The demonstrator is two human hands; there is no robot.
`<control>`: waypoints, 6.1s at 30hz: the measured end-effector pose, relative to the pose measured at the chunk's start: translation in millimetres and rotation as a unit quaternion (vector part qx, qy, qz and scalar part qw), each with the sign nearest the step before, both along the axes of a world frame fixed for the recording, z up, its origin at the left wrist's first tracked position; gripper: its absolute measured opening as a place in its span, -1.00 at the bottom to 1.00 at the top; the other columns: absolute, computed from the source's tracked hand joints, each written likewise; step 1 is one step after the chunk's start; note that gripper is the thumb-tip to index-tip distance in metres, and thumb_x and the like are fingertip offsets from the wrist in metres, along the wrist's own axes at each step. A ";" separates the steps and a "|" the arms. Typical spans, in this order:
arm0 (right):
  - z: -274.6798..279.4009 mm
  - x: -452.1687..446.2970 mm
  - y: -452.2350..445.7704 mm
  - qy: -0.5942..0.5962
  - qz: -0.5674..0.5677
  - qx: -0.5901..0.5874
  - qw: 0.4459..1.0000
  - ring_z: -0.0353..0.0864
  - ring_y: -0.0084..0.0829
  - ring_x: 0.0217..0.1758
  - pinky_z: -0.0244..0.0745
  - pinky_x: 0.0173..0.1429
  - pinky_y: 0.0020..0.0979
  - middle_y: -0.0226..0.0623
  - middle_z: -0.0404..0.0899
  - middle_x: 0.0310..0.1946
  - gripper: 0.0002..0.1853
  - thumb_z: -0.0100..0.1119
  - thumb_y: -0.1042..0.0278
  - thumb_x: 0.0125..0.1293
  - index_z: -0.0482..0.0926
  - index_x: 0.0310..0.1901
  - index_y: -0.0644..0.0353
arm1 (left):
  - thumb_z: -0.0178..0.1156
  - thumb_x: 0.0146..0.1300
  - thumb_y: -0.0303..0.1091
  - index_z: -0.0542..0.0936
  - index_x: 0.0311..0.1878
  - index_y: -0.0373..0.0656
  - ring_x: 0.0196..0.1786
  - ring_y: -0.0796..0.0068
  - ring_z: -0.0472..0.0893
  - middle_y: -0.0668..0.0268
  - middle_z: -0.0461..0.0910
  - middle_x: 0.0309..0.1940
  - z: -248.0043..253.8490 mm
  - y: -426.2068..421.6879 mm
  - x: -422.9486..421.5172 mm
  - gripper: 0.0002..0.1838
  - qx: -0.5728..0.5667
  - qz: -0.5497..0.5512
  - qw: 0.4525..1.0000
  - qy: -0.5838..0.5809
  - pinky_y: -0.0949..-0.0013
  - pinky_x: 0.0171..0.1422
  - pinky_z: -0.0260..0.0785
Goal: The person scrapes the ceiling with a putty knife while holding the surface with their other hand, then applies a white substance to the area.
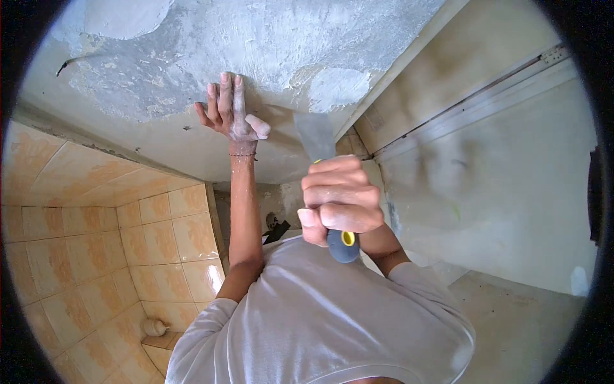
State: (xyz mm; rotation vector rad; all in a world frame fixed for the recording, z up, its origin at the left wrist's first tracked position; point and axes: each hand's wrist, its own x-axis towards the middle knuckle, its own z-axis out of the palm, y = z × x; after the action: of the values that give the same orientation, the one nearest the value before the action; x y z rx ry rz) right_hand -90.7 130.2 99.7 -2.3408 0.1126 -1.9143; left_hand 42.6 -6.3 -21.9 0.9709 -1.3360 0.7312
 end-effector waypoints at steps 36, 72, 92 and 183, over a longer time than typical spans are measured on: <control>-6.3 -1.1 -5.0 0.031 -0.053 0.017 0.998 0.24 -0.46 -0.78 0.14 -0.71 -0.46 -0.40 0.24 -0.76 -0.63 0.07 0.76 -0.12 0.10 -0.70 0.12 | -0.78 0.36 0.29 0.58 0.15 -0.04 0.43 0.29 0.28 0.33 0.49 0.24 -1.3 -1.6 -1.3 -0.07 -0.003 0.041 0.999 -0.011 0.03 0.59 -0.23; -14.0 -15.3 -47.1 -0.135 -0.136 0.029 0.981 0.27 -0.54 -0.80 0.16 -0.71 -0.50 -0.43 0.22 -0.80 -0.64 0.05 0.69 -0.03 0.10 -0.74 0.14 | -0.29 0.14 -0.11 0.60 0.15 -0.07 0.42 0.33 0.27 0.35 0.50 0.24 4.6 4.6 -3.3 -0.37 0.010 -0.014 1.000 0.008 0.08 0.60 -0.30; 12.5 -22.8 -3.9 -0.155 0.071 0.148 0.974 0.19 -0.56 -0.79 0.18 -0.66 -0.50 -0.48 0.25 -0.79 -0.71 -0.04 0.45 0.24 0.25 -0.64 0.12 | -0.36 0.23 -0.04 0.59 0.16 -0.08 0.44 0.35 0.24 0.36 0.49 0.25 8.4 6.0 -2.8 -0.36 0.014 -0.010 1.000 0.001 0.09 0.59 -0.28; -26.1 -2.6 -47.0 -0.072 -0.096 0.065 0.991 0.17 -0.55 -0.82 0.02 -0.72 -0.51 -0.55 0.17 -0.83 -0.57 0.07 0.74 0.05 0.06 -0.72 0.12 | -0.77 0.27 0.46 0.52 0.22 -0.07 0.42 0.27 0.25 0.30 0.42 0.30 1.6 6.6 -1.8 0.03 0.048 0.017 0.999 -0.007 0.02 0.57 -0.22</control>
State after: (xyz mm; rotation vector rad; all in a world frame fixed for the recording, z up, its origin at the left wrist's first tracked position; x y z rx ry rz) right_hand -93.3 83.2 73.6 -2.1705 0.4496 -2.0834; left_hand 40.8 0.3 -20.3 1.0683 -1.3806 0.7064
